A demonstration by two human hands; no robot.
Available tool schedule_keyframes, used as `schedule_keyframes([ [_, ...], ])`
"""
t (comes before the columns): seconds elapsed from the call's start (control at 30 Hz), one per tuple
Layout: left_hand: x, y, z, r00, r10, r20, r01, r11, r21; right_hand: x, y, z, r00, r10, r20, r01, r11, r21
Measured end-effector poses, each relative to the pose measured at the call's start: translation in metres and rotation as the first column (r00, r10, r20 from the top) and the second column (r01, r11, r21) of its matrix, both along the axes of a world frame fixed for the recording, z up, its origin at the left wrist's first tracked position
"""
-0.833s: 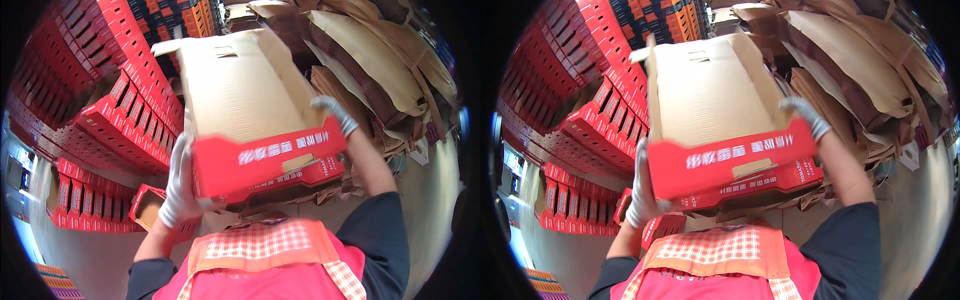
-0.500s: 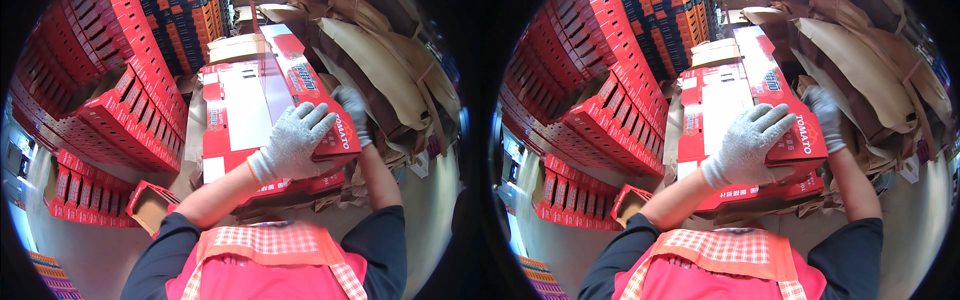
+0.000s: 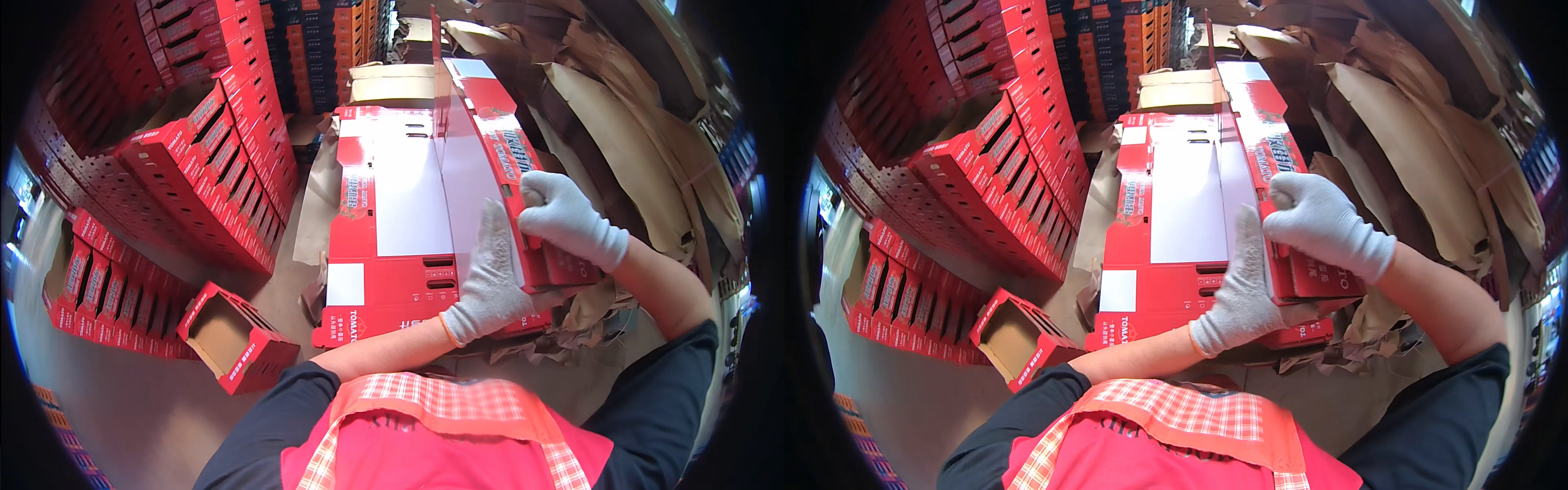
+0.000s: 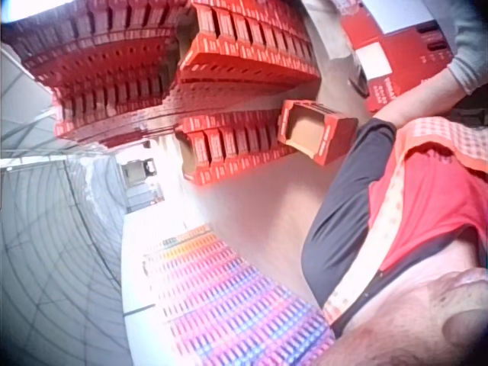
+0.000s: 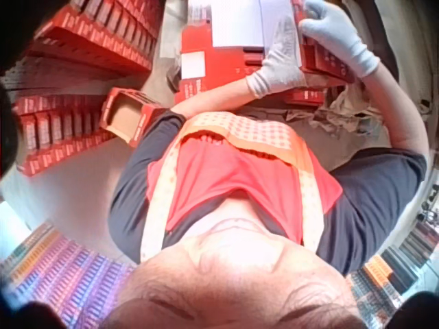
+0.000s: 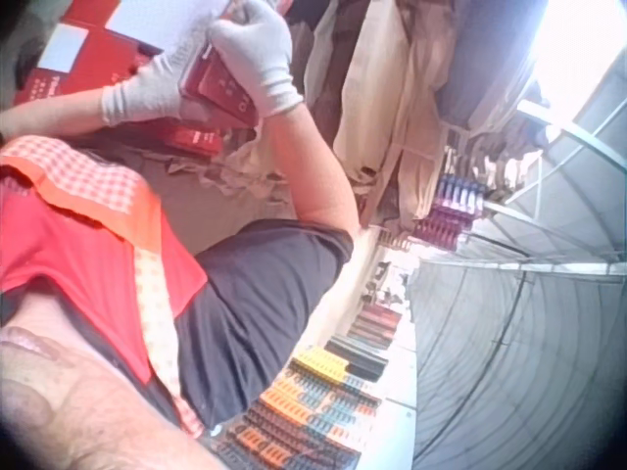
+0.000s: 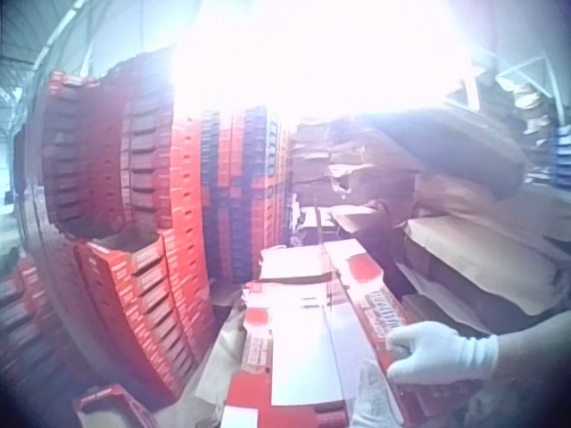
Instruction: The person folds flat cardboard sheets into red rectangular boxes and stacks them on the floor. The person repeatedly picks up flat sheets, folds them into box shape, and places them in a growing stack.
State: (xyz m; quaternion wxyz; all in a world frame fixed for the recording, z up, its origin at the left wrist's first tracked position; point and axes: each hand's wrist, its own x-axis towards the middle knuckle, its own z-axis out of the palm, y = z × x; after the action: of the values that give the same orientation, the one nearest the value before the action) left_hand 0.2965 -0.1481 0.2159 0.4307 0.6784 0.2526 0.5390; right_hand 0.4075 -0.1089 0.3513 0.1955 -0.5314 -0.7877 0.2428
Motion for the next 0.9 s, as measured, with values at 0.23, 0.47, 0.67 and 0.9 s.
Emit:
schedule_keyframes([
  [0.23, -0.014, -0.002, 0.001, 0.996, -0.086, -0.036, 0.088, 0.995, 0.047, -0.053, 0.029, -0.034, 0.882, 0.436, 0.179, -0.470, 0.782, 0.410],
  [0.47, -0.050, -0.014, -0.026, 0.999, 0.037, 0.024, -0.034, 0.995, -0.092, -0.055, 0.107, 0.004, 0.731, -0.488, -0.477, 0.407, 0.873, -0.270],
  [0.67, -0.080, -0.046, -0.017, 0.937, -0.264, -0.229, 0.159, 0.905, -0.394, -0.059, 0.115, -0.060, 0.939, 0.343, 0.030, -0.325, 0.857, 0.400],
  [0.9, -0.214, -0.048, 0.015, 0.891, 0.074, -0.448, 0.055, 0.962, 0.267, 0.063, 0.129, -0.177, 0.691, -0.186, 0.698, -0.101, 0.932, 0.349],
])
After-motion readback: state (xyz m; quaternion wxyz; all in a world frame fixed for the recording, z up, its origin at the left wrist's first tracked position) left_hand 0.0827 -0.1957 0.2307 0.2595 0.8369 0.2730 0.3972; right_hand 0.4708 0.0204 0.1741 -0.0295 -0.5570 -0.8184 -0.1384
